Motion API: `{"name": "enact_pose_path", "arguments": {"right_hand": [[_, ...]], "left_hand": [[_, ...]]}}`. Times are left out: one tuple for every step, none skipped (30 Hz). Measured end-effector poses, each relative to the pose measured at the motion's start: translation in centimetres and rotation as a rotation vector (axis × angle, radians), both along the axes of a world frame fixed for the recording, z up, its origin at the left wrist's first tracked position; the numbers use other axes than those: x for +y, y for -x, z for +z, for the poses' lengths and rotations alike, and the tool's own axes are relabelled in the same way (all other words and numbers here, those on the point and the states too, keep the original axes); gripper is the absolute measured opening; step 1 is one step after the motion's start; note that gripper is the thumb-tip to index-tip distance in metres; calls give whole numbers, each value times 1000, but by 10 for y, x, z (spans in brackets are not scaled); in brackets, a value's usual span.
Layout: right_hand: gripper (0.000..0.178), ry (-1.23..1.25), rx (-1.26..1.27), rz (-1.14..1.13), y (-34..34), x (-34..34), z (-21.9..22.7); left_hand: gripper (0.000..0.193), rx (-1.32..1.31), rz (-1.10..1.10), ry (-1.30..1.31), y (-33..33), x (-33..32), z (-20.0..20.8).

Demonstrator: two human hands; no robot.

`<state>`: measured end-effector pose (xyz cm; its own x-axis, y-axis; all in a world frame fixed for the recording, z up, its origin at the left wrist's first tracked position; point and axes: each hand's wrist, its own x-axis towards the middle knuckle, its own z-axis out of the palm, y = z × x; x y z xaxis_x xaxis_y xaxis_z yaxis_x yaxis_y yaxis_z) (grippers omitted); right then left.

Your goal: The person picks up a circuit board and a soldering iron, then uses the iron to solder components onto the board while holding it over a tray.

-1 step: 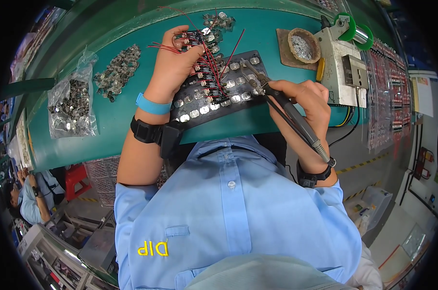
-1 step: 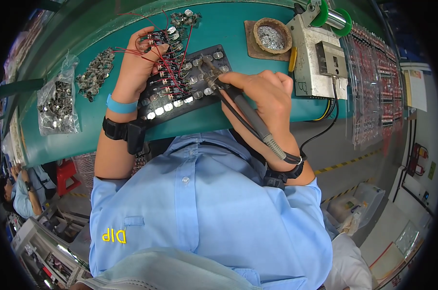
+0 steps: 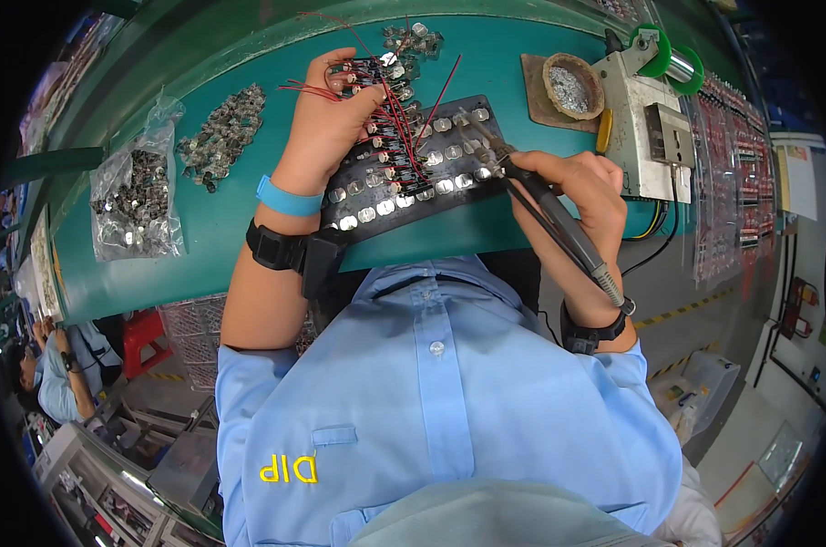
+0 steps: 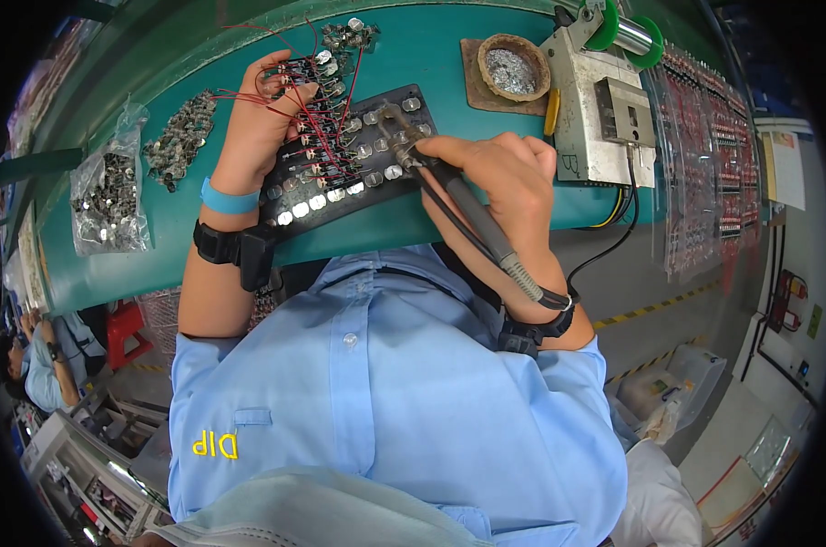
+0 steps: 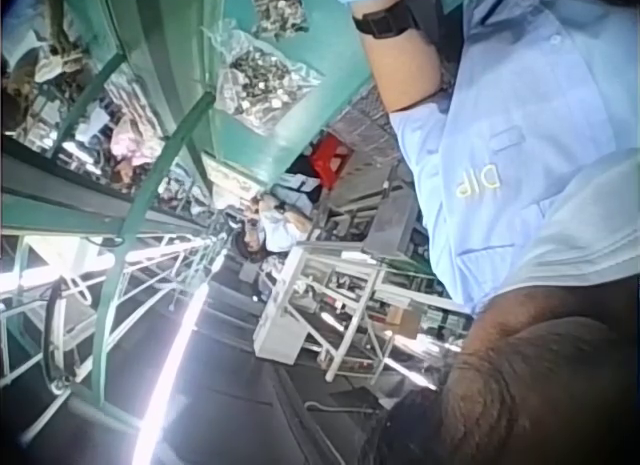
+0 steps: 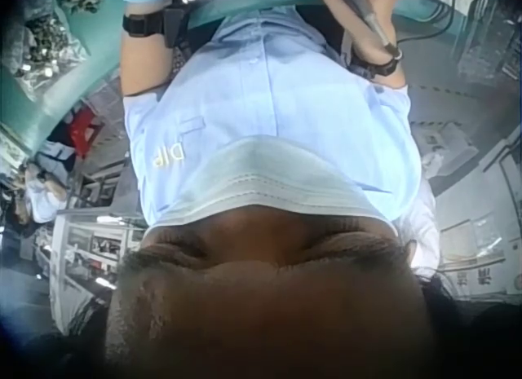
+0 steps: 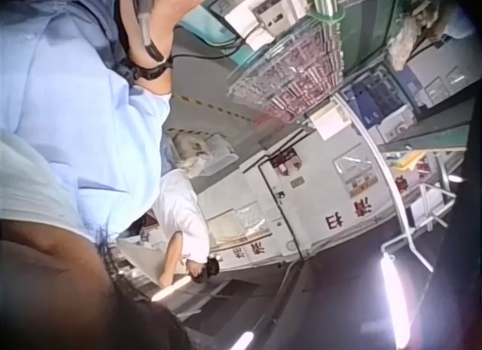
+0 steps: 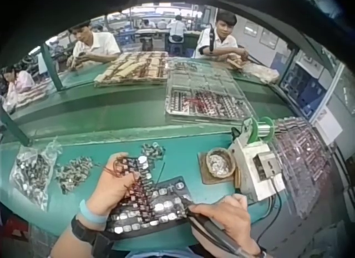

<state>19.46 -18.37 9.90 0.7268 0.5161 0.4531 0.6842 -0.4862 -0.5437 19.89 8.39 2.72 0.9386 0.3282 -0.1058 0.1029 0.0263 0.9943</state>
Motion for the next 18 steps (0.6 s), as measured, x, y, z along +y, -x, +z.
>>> {"name": "enact_pose_path", "arguments": {"right_hand": [[31, -7, -3, -12, -1, -3, 1], [31, -14, -7, -24, -2, -5, 1], [31, -20, -10, -37, -3, -8, 2], [31, -19, -11, -37, -3, -11, 2], [31, -15, 2, -66, -3, -13, 3], [30, -11, 14, -95, -3, -16, 3], [30, -8, 27, -124, -3, -17, 4], [30, -8, 26, -125, -3, -19, 3], [30, -60, 43, -155, -4, -20, 2], [30, -112, 60, -185, -4, -22, 0], [29, -165, 77, -215, -5, -23, -2], [29, -165, 77, -216, -7, -24, -5], [30, -173, 34, -249, -10, -25, -8], [32, -181, -8, -283, -12, -25, -12], [33, -189, -51, -317, -15, -27, -14], [33, -190, -52, -318, -16, -29, -16], [33, -136, -24, -316, -18, -32, -18], [34, -81, 4, -314, -20, -34, -19]], "left_hand": [[61, 1, -2, -3, 0, 0, 0], [61, 0, -1, -4, 0, 0, 0], [61, -2, -2, 1, 0, 0, 0], [61, -4, -3, 7, 0, -1, 0], [61, -6, -3, 12, 0, -1, 0], [61, -6, -3, 12, 0, 0, 0], [61, -5, -7, 15, 0, 0, 0], [62, -4, -12, 18, -1, 0, 1], [62, -3, -17, 21, -1, 0, 2], [62, -4, -17, 21, 0, 0, 2], [62, -3, -17, 20, 0, 0, 2], [62, -1, -17, 18, 0, 0, 2], [62, 0, -17, 17, 0, 0, 1], [62, 0, -17, 16, 0, 0, 1], [62, -1, -12, 15, 0, 0, 1], [61, -1, -6, 13, 0, 0, 2], [61, -2, -1, 11, 0, -1, 2], [61, -2, -2, 10, 0, -1, 1]]}}
